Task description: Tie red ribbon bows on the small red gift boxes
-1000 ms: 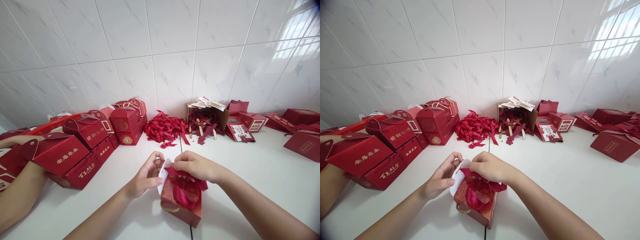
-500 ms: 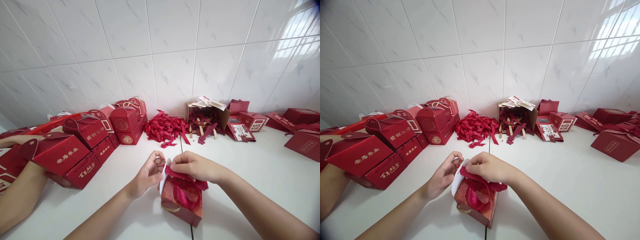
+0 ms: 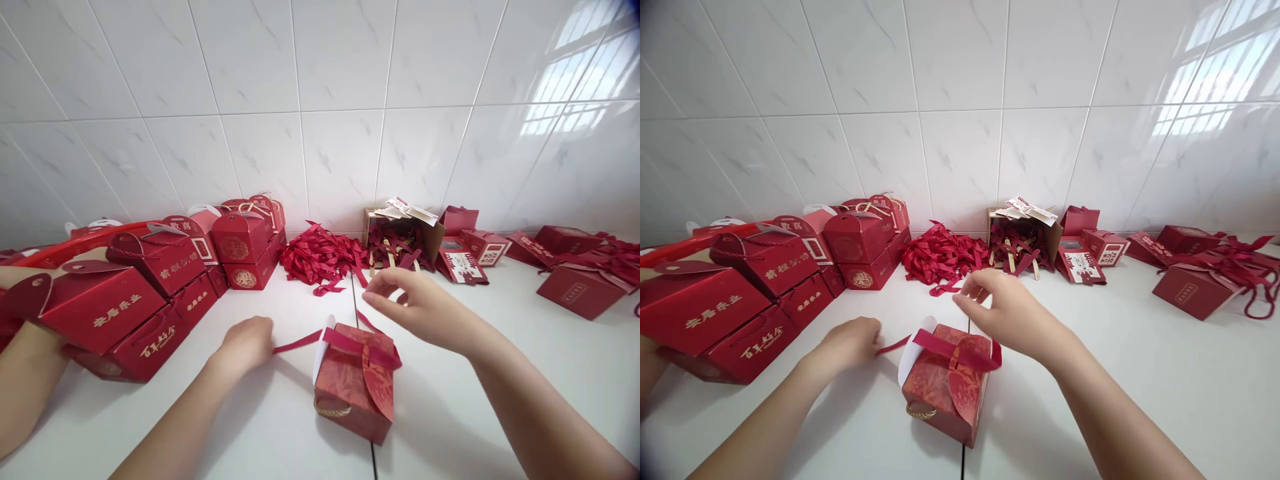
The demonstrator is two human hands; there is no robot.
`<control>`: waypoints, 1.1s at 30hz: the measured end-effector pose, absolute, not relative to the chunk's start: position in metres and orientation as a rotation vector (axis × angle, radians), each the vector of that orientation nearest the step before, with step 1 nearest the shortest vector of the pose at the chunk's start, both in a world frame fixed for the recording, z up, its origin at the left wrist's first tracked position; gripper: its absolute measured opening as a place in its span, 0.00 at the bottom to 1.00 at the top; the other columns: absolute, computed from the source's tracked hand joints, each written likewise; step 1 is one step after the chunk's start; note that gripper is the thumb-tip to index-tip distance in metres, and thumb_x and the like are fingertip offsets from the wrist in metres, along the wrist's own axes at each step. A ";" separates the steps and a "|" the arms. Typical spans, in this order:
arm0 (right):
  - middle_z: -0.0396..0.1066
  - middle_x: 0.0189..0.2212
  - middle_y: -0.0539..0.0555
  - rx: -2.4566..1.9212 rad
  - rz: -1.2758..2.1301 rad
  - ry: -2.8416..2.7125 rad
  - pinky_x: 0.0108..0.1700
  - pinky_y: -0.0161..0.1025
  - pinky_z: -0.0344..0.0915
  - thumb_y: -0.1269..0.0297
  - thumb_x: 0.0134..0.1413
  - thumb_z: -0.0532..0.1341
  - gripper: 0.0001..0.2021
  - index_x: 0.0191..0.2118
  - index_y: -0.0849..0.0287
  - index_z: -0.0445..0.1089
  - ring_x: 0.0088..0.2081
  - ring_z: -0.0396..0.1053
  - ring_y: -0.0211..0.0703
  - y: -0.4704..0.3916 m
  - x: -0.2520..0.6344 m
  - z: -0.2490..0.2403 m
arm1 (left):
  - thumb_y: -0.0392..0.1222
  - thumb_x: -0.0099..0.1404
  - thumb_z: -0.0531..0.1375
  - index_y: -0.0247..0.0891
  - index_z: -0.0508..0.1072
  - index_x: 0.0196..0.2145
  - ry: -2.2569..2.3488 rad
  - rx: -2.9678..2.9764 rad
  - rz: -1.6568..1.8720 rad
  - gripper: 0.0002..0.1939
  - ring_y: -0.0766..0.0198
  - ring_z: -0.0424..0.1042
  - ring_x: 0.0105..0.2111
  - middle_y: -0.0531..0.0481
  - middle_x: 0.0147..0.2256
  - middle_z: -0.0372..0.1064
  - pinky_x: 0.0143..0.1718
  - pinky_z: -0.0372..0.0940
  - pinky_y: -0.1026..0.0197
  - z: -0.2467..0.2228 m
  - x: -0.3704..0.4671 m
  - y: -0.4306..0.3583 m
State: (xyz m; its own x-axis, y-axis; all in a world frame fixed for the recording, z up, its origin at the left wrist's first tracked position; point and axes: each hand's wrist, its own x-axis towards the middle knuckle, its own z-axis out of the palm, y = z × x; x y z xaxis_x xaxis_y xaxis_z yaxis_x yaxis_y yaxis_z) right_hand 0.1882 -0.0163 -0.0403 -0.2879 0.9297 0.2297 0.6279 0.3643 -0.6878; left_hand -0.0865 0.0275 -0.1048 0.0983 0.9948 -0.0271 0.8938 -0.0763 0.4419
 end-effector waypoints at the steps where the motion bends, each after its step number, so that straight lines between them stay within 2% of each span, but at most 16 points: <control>1: 0.70 0.30 0.53 -1.405 0.580 -2.030 0.30 0.37 0.62 0.51 0.55 0.55 0.15 0.29 0.57 0.68 0.30 0.66 0.41 -0.019 0.195 -0.038 | 0.40 0.47 0.61 0.40 0.55 0.14 1.930 2.048 0.420 0.16 0.56 0.64 0.26 0.53 0.17 0.56 0.30 0.55 0.57 -0.104 -0.092 0.031; 4: 0.69 0.24 0.54 -1.622 0.591 -2.077 0.28 0.38 0.59 0.45 0.57 0.51 0.22 0.24 0.58 0.68 0.26 0.65 0.42 -0.030 0.214 -0.043 | 0.44 0.57 0.56 0.40 0.63 0.25 1.747 2.070 0.684 0.08 0.54 0.66 0.36 0.48 0.30 0.65 0.36 0.58 0.57 -0.097 -0.087 0.032; 6: 0.71 0.26 0.56 -1.734 0.715 -2.092 0.29 0.40 0.60 0.42 0.57 0.48 0.26 0.26 0.58 0.71 0.28 0.67 0.45 -0.039 0.219 -0.055 | 0.49 0.63 0.51 0.40 0.63 0.31 1.391 1.975 0.876 0.10 0.59 0.65 0.38 0.50 0.34 0.64 0.39 0.59 0.59 -0.095 -0.070 0.022; 8: 0.73 0.33 0.57 -1.753 0.818 -2.073 0.35 0.41 0.61 0.40 0.56 0.48 0.27 0.33 0.57 0.73 0.34 0.69 0.48 -0.048 0.216 -0.071 | 0.53 0.64 0.51 0.40 0.61 0.31 1.072 1.816 0.906 0.13 0.63 0.64 0.34 0.52 0.32 0.61 0.36 0.60 0.62 -0.098 -0.049 0.008; 10: 0.73 0.39 0.57 -1.673 0.922 -2.030 0.39 0.42 0.62 0.40 0.56 0.48 0.26 0.39 0.56 0.72 0.39 0.69 0.49 -0.054 0.210 -0.088 | 0.53 0.63 0.54 0.40 0.58 0.31 0.947 1.725 0.804 0.14 0.67 0.60 0.28 0.56 0.29 0.57 0.32 0.59 0.64 -0.108 -0.031 -0.004; 15: 0.73 0.34 0.54 -1.630 1.039 -1.740 0.38 0.41 0.64 0.42 0.56 0.50 0.28 0.54 0.57 0.60 0.34 0.70 0.45 -0.056 0.196 -0.118 | 0.54 0.62 0.56 0.41 0.55 0.29 0.992 1.630 0.683 0.16 0.68 0.57 0.27 0.58 0.27 0.55 0.30 0.56 0.64 -0.129 -0.018 -0.015; 17: 0.71 0.32 0.53 -1.637 1.027 -1.656 0.35 0.40 0.64 0.42 0.54 0.54 0.30 0.56 0.58 0.56 0.32 0.70 0.43 -0.055 0.196 -0.122 | 0.56 0.62 0.55 0.40 0.56 0.28 1.040 1.650 0.645 0.18 0.67 0.58 0.27 0.58 0.26 0.55 0.29 0.55 0.64 -0.130 -0.020 -0.016; 19: 0.68 0.27 0.49 -1.595 1.049 -1.612 0.29 0.37 0.61 0.43 0.53 0.55 0.28 0.53 0.57 0.57 0.26 0.66 0.40 -0.054 0.199 -0.122 | 0.58 0.63 0.53 0.39 0.58 0.27 1.067 1.660 0.620 0.19 0.67 0.57 0.26 0.57 0.25 0.55 0.29 0.54 0.64 -0.127 -0.022 -0.020; 22: 0.54 0.18 0.41 -1.409 1.105 -1.582 0.23 0.33 0.52 0.48 0.53 0.58 0.25 0.51 0.58 0.57 0.20 0.54 0.33 -0.052 0.208 -0.117 | 0.58 0.62 0.53 0.38 0.57 0.24 1.079 1.687 0.634 0.20 0.68 0.55 0.25 0.57 0.23 0.53 0.27 0.52 0.64 -0.120 -0.025 -0.027; 24: 0.46 0.16 0.39 -1.282 1.097 -1.538 0.22 0.31 0.47 0.52 0.52 0.60 0.25 0.52 0.57 0.55 0.19 0.46 0.31 -0.050 0.219 -0.112 | 0.56 0.61 0.55 0.38 0.54 0.20 1.098 1.735 0.647 0.22 0.69 0.52 0.22 0.58 0.20 0.48 0.25 0.50 0.64 -0.112 -0.028 -0.030; 27: 0.41 0.17 0.39 -1.270 1.006 -1.486 0.21 0.31 0.44 0.52 0.52 0.60 0.23 0.51 0.55 0.56 0.18 0.41 0.31 -0.045 0.235 -0.109 | 0.54 0.59 0.57 0.39 0.51 0.17 1.131 1.773 0.629 0.23 0.70 0.47 0.20 0.59 0.18 0.43 0.22 0.47 0.64 -0.101 -0.034 -0.029; 29: 0.44 0.17 0.40 -1.360 0.894 -1.535 0.22 0.32 0.49 0.51 0.53 0.58 0.19 0.48 0.54 0.59 0.19 0.46 0.33 -0.045 0.244 -0.112 | 0.52 0.59 0.57 0.39 0.54 0.18 1.118 1.797 0.578 0.21 0.69 0.50 0.21 0.58 0.19 0.46 0.22 0.50 0.64 -0.099 -0.039 -0.024; 30: 0.50 0.19 0.42 -1.435 0.813 -1.568 0.25 0.34 0.54 0.51 0.54 0.57 0.19 0.47 0.55 0.60 0.21 0.52 0.34 -0.046 0.247 -0.114 | 0.52 0.59 0.57 0.39 0.58 0.19 1.121 1.830 0.580 0.19 0.68 0.53 0.22 0.57 0.20 0.51 0.24 0.52 0.64 -0.099 -0.042 -0.021; 32: 0.63 0.27 0.48 -1.641 0.633 -1.593 0.33 0.39 0.61 0.49 0.54 0.56 0.19 0.47 0.55 0.61 0.30 0.62 0.40 -0.054 0.251 -0.116 | 0.50 0.59 0.57 0.39 0.64 0.26 1.216 1.946 0.721 0.12 0.65 0.61 0.28 0.53 0.27 0.61 0.31 0.58 0.62 -0.103 -0.050 -0.015; 33: 0.67 0.33 0.52 -1.744 0.581 -1.596 0.36 0.41 0.62 0.48 0.54 0.55 0.19 0.46 0.55 0.62 0.34 0.65 0.43 -0.060 0.252 -0.116 | 0.49 0.58 0.58 0.39 0.66 0.30 1.303 2.011 0.831 0.11 0.63 0.62 0.31 0.52 0.31 0.63 0.34 0.59 0.61 -0.106 -0.054 -0.013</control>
State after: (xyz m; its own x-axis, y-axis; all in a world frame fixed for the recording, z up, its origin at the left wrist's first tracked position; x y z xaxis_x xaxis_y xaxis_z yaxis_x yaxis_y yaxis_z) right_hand 0.2517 -0.0602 -0.1164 0.1434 0.9818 0.1248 0.6718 -0.0040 -0.7407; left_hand -0.0542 -0.0132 -0.1059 0.3237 0.9287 0.1810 0.5556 -0.3414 0.7581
